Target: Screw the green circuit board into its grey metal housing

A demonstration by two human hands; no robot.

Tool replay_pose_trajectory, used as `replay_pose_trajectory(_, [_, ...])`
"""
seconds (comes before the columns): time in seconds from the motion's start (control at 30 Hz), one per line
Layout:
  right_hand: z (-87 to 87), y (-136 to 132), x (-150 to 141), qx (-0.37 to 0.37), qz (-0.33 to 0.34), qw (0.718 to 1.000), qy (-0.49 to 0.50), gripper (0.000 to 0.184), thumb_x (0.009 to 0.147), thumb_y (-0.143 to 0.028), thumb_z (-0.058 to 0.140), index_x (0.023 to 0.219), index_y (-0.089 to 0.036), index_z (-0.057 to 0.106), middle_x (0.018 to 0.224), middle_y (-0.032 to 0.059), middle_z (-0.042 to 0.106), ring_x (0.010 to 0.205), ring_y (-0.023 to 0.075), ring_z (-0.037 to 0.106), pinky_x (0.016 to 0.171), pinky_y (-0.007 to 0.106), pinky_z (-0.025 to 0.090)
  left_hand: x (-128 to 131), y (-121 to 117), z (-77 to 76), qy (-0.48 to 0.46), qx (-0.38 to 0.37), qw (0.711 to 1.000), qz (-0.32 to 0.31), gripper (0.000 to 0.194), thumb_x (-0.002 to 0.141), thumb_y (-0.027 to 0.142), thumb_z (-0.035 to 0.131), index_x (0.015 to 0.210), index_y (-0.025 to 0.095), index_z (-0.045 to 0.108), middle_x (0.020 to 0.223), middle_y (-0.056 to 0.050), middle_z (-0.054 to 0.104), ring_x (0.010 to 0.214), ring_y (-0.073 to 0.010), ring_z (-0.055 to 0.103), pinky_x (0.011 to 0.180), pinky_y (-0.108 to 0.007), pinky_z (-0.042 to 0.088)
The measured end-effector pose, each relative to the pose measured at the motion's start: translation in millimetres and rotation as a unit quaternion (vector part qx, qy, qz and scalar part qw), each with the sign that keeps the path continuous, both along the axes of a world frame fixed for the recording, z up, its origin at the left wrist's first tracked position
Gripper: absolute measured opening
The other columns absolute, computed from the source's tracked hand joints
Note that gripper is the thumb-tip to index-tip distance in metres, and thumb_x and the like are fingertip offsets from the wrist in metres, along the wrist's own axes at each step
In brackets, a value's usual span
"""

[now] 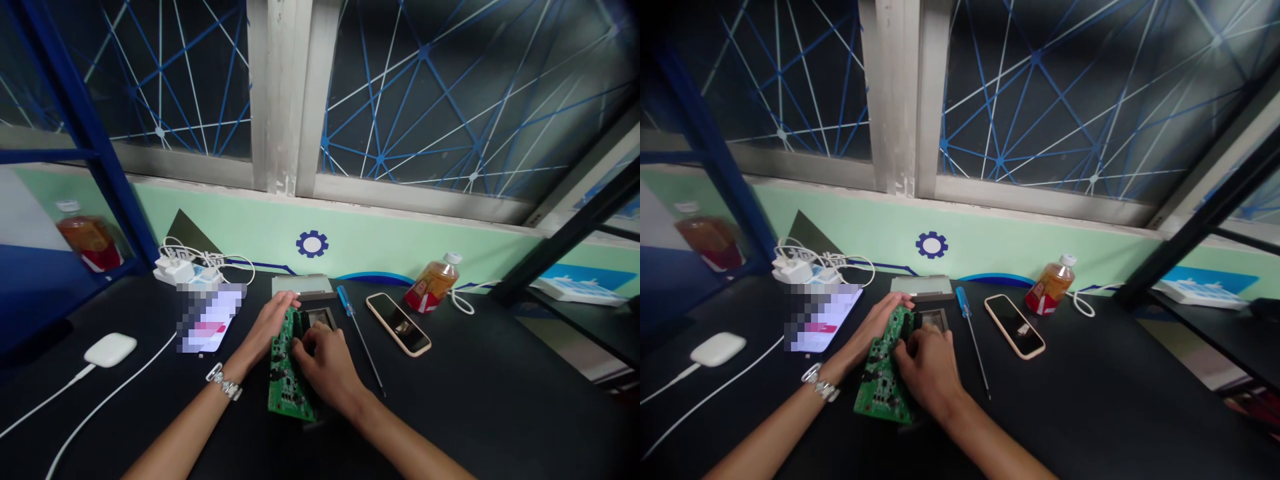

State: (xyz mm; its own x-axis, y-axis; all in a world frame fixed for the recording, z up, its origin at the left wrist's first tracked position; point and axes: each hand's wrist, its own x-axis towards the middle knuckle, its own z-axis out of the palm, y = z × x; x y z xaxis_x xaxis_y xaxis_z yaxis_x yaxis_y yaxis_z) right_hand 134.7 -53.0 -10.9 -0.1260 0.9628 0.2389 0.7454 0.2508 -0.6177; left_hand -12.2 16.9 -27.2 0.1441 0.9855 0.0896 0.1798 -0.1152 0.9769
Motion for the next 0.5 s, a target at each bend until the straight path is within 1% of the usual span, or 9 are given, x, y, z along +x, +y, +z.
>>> replay_pose_trajectory(0.1, [0.0, 1.5, 1.1, -0.030, 0.002, 0.996, 0.087, 0.030, 0.088, -0.035, 0.056, 0.063, -0.017, 0.056, 0.066, -0.0020, 0.055, 0.061, 0.0119, 0.049, 0.066, 0.027, 0.033, 0.7, -5.5, 4.2, -0.024, 0.015, 0.999, -0.015, 0.047, 0.095, 0.055, 0.037, 0.113, 0.019, 0.061, 0.107, -0.008, 0.069, 0.104, -0.0241, 0.062, 0.097, -0.037, 0.042])
replay_pose_trajectory(0.17, [1.0, 2.2, 1.3, -0.060, 0.016, 0.984, 0.165, 0.033, 0.088, -0.040, 0.056, 0.064, -0.018, 0.053, 0.062, -0.0033, 0.051, 0.058, 0.0114, 0.045, 0.060, 0.025, 0.032, 0.4, -7.6, 6.5, -0.042, 0.023, 0.999, -0.016, 0.047, 0.095, 0.055, 0.039, 0.113, 0.018, 0.061, 0.106, -0.008, 0.069, 0.104, -0.0238, 0.062, 0.098, -0.037, 0.042])
replay_pose_trajectory(0.23, [4.1, 3.1, 2.0, -0.095, 0.039, 0.963, 0.251, 0.036, 0.087, -0.045, 0.056, 0.063, -0.018, 0.050, 0.060, -0.0042, 0.046, 0.057, 0.0109, 0.040, 0.055, 0.024, 0.030, -0.4, -8.6, 8.5, -0.076, 0.010, 0.997, -0.011, 0.051, 0.094, 0.057, 0.037, 0.112, 0.017, 0.062, 0.107, -0.009, 0.068, 0.104, -0.0240, 0.062, 0.096, -0.038, 0.044])
replay_pose_trajectory(0.3, [9.5, 4.4, 4.9, -0.111, 0.065, 0.935, 0.331, 0.040, 0.087, -0.049, 0.055, 0.063, -0.019, 0.046, 0.060, -0.0047, 0.042, 0.057, 0.0104, 0.037, 0.054, 0.023, 0.030, -0.7, -9.5, 10.9, -0.134, -0.023, 0.991, -0.018, 0.054, 0.094, 0.059, 0.036, 0.112, 0.016, 0.062, 0.109, -0.011, 0.067, 0.102, -0.0246, 0.062, 0.088, -0.036, 0.050])
replay_pose_trajectory(0.33, [12.6, 5.4, 7.6, -0.110, 0.076, 0.922, 0.363, 0.041, 0.087, -0.051, 0.055, 0.064, -0.019, 0.046, 0.062, -0.0047, 0.041, 0.058, 0.0103, 0.036, 0.055, 0.023, 0.031, -0.4, -10.5, 12.6, -0.169, -0.044, 0.984, -0.033, 0.054, 0.093, 0.060, 0.037, 0.112, 0.016, 0.062, 0.110, -0.012, 0.067, 0.101, -0.0248, 0.063, 0.083, -0.036, 0.052])
replay_pose_trajectory(0.4, [18.4, 8.3, 15.2, -0.105, 0.092, 0.903, 0.406, 0.040, 0.086, -0.053, 0.056, 0.067, -0.018, 0.048, 0.065, -0.0042, 0.042, 0.059, 0.0102, 0.037, 0.055, 0.022, 0.032, 1.0, -13.8, 16.8, -0.232, -0.095, 0.964, -0.091, 0.050, 0.092, 0.058, 0.042, 0.113, 0.016, 0.061, 0.110, -0.013, 0.067, 0.095, -0.0244, 0.066, 0.077, -0.035, 0.054])
replay_pose_trajectory(0.47, [21.4, 12.5, 24.6, -0.114, 0.108, 0.887, 0.433, 0.039, 0.085, -0.054, 0.060, 0.070, -0.018, 0.052, 0.069, -0.0034, 0.045, 0.061, 0.0104, 0.039, 0.057, 0.022, 0.035, 3.1, -18.4, 21.1, -0.268, -0.143, 0.939, -0.160, 0.046, 0.093, 0.054, 0.046, 0.114, 0.017, 0.061, 0.109, -0.013, 0.068, 0.090, -0.0230, 0.067, 0.076, -0.035, 0.055])
replay_pose_trajectory(0.5, [21.6, 14.8, 29.3, -0.124, 0.114, 0.882, 0.441, 0.039, 0.083, -0.054, 0.062, 0.072, -0.018, 0.053, 0.070, -0.0031, 0.048, 0.062, 0.0106, 0.041, 0.058, 0.022, 0.036, 4.2, -20.6, 22.7, -0.276, -0.160, 0.930, -0.184, 0.043, 0.093, 0.052, 0.048, 0.115, 0.018, 0.062, 0.109, -0.013, 0.068, 0.089, -0.0224, 0.068, 0.077, -0.035, 0.055])
